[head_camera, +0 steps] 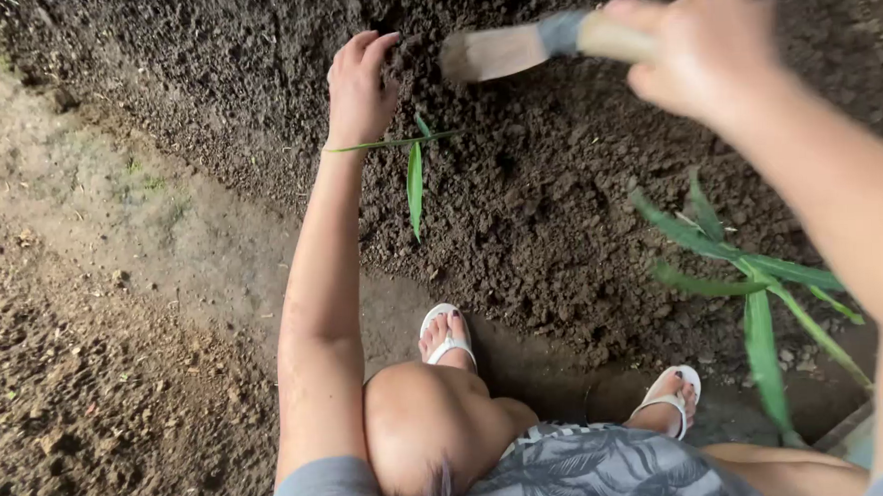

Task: Digging and loosening soil in a garden patch using a hand trowel.

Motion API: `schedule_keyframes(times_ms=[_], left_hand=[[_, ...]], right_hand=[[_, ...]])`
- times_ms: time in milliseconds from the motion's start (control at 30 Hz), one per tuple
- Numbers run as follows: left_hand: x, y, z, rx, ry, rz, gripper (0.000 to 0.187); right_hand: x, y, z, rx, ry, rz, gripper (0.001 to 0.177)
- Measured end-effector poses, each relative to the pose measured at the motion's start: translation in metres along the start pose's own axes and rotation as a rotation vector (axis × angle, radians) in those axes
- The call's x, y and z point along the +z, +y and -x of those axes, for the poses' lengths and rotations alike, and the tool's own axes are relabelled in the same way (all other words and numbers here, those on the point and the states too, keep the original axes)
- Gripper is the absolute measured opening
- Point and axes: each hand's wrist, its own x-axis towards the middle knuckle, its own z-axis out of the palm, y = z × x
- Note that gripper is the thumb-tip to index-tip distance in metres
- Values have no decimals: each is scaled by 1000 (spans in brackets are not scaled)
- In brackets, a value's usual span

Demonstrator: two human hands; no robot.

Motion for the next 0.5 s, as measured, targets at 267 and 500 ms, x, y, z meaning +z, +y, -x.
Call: schedule_keyframes(times_ms=[267,500], left_hand=[[36,-30,3,-97,25,-30,70],[36,11,-14,-30,-83,60,78]], right_hand=[[35,58,-3,4,243,-187,61],[68,28,-23,271,-156,-995,71]])
